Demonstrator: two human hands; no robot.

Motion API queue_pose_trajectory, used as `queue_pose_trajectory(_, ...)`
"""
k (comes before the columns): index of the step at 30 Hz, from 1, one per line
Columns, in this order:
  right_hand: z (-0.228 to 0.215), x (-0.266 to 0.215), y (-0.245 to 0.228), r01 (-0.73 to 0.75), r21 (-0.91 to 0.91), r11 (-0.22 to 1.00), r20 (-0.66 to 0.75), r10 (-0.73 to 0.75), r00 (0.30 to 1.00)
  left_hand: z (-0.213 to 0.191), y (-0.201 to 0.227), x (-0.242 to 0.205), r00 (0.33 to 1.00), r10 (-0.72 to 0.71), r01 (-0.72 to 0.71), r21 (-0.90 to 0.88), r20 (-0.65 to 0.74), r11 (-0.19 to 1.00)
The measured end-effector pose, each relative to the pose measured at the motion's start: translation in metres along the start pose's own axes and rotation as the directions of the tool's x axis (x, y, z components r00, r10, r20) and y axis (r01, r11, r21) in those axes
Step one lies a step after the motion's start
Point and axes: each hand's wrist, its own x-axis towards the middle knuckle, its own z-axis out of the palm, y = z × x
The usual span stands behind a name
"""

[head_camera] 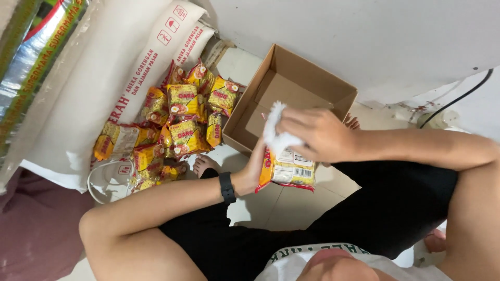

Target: The person is cleaning individual instant noodle packets with a cloth and then neatly placing them into a cardboard box for packaging.

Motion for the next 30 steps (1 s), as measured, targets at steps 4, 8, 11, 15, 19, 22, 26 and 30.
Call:
queue_pose_trajectory(4,0.004,0.007,-0.027,0.332,-0.061,0.941,-0.121,-0.338,0.934,0.04,0.029,-0.019,0.998,0.057,-0.056,-0.027,0.029,0.998)
queue_pose_trajectory(8,-0.004,0.009,-0.016,0.478,0.121,0.87,-0.113,-0.466,0.877,0.06,0.051,-0.035,0.99,0.137,-0.139,-0.031,-0.037,0.99)
queue_pose_trajectory(11,-0.005,0.005,0.015,0.341,0.134,0.93,-0.146,-0.322,0.935,0.058,0.046,-0.035,0.986,0.162,-0.162,0.019,-0.025,0.987)
queue_pose_trajectory(15,-0.005,-0.004,0.025,0.143,0.093,0.985,-0.2,-0.122,0.972,0.061,0.042,-0.029,0.993,0.095,-0.101,0.086,0.068,0.991)
queue_pose_trajectory(19,0.006,-0.007,-0.002,0.299,0.012,0.954,-0.228,-0.289,0.93,0.042,0.028,-0.008,0.985,0.124,-0.138,0.107,0.122,0.985)
queue_pose_trajectory(22,-0.005,-0.001,-0.013,0.562,0.09,0.822,-0.104,-0.553,0.827,0.054,0.035,-0.015,0.997,0.021,-0.027,0.073,0.076,0.997)
queue_pose_trajectory(26,-0.007,-0.002,0.007,0.545,0.076,0.835,-0.107,-0.537,0.837,0.051,0.043,-0.015,0.999,-0.001,-0.001,0.039,0.051,0.999)
queue_pose_trajectory(30,0.007,-0.014,0.031,0.274,-0.1,0.956,-0.105,-0.284,0.953,0.043,0.037,-0.014,0.997,0.019,-0.025,0.074,0.077,0.997)
